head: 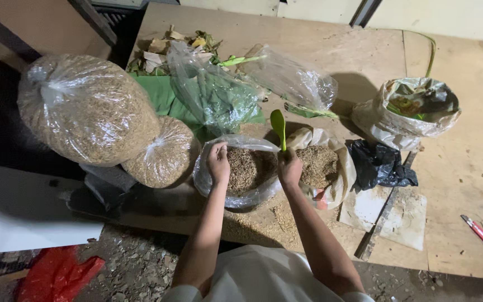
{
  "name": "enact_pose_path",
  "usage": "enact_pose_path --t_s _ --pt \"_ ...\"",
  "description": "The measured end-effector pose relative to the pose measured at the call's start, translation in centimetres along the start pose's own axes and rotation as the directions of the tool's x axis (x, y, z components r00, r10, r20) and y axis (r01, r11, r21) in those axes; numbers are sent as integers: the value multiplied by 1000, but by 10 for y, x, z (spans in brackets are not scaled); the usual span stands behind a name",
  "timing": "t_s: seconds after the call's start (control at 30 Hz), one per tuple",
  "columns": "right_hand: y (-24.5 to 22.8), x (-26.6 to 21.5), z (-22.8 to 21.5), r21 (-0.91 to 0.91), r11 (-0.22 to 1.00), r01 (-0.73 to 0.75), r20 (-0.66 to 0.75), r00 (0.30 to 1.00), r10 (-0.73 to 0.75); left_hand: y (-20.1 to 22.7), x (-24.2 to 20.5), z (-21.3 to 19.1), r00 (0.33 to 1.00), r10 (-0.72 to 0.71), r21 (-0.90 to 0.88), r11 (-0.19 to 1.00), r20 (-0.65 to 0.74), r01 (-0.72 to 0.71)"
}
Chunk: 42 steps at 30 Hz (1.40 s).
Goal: The person uses a green plastic scoop to transfer grains from a large clear plastic bag into a smaller white sack on a wooden table. The camera shakes significantly throughout the process, obscuring the view of the hands and the grains.
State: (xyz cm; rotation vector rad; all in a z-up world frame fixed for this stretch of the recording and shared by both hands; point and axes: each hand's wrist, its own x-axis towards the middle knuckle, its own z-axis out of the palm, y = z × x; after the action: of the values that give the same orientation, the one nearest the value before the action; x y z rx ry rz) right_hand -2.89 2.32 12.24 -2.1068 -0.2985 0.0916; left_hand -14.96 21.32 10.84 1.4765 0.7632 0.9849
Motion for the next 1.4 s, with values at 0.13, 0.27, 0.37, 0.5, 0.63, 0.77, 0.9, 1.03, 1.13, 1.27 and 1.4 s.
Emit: enact_pose_path --t_s 0.13,0.27,0.37,0.5,0.63,0.77,0.9,1.03,1.13,1.27,1.4 --pt "-9 -4 -8 122 988 -90 19 996 89 18 -1 2 997 83 151 985 2 -83" --pt "-9 -9 -29 198 956 -216 67 976 207 35 -4 6 991 130 146 980 27 -133" --pt "3 -19 -42 300 948 -109 12 994 110 37 5 15 988 -108 15 994 110 107" --pt "31 -33 -57 438 893 105 -61 994 -87 34 13 38 883 -266 149 963 385 225" --pt "69 -41 -79 347 933 -99 -60 990 127 44 -1 58 895 289 107 933 339 -342" --pt "112 -41 -94 384 856 -346 -15 925 380 57 -28 90 906 310 134 924 289 -359" --pt "155 -37 -107 33 945 -326 -177 928 327 52 -73 131 887 42 111 988 460 -105" --pt "186 -35 -118 -88 978 -187 -240 957 161 24 -125 183 800 217 -144 976 559 -164" --pt "197 -31 -123 -255 910 -327 -211 937 278 -7 -139 200 747 107 -78 994 656 -74" --pt "202 -29 -128 -446 828 -341 -115 939 325 -45 -150 225 747 28 83 990 664 -111" --pt "201 -27 -127 -507 809 -297 -53 948 314 -72 -142 229 785 -164 370 925 597 -88"
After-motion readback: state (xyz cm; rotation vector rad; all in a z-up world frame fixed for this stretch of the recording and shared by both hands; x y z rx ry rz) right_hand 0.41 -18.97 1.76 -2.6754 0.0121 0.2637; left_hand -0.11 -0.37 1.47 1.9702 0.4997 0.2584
